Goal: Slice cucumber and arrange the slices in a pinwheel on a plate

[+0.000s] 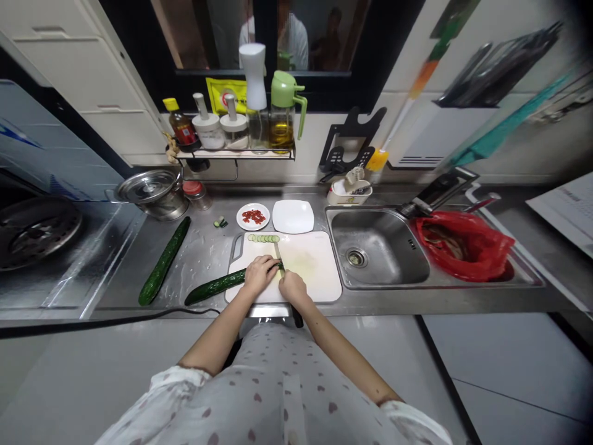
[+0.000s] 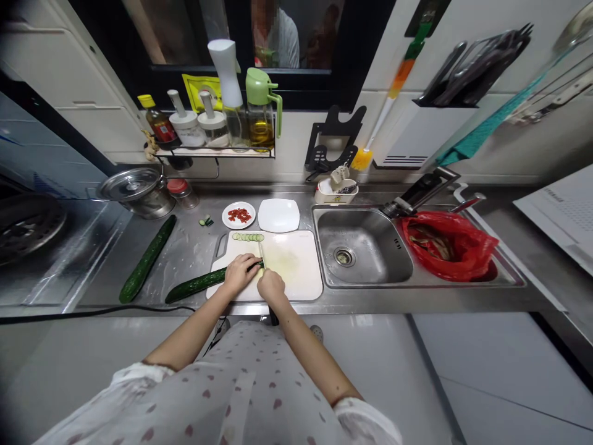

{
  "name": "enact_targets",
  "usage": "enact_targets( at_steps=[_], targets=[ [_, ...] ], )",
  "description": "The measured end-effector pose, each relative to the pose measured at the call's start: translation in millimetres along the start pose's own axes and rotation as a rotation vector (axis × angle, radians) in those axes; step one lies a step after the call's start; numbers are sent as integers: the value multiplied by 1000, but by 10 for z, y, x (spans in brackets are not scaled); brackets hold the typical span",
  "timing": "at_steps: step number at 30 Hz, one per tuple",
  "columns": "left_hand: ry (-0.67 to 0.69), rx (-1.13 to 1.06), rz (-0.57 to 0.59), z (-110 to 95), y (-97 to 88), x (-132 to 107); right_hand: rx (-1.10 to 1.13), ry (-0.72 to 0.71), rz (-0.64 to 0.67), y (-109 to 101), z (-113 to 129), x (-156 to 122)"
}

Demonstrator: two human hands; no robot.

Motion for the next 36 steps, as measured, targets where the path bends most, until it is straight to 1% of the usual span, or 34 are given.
enact_targets(
  at_steps=[8, 12, 16, 21, 24, 29, 36],
  targets=[
    [-13, -8, 15, -16, -16, 7, -46, 0, 32, 119, -118, -232],
    [-30, -10, 21, -33, -17, 8, -49, 3, 43, 144, -169, -322],
    [-46, 2, 33, -49, -23, 18, -54, 5, 66, 148, -206, -349],
    [-68, 16, 67, -65, -55, 54, -54, -28, 20, 126, -274, -330],
    [-85, -1, 72, -71, -75, 67, -90, -20, 0, 77, -331, -319],
    [-131, -56, 29, -57, -91, 56, -214, -7, -50, -14, -458, -289],
    [-211, -192, -117, -20, -147, 80, -336, 22, -118, -54, -597, -282]
  ],
)
Point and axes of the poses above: each hand's wrist, its own x-axis towards the middle knuckle, its own y-axis out of the palm, z = x × y, the point moved 2 cm from there along x, towards the middle knuckle, and after that the axes turned 11 degrees about -x, right-handed, at the moved point
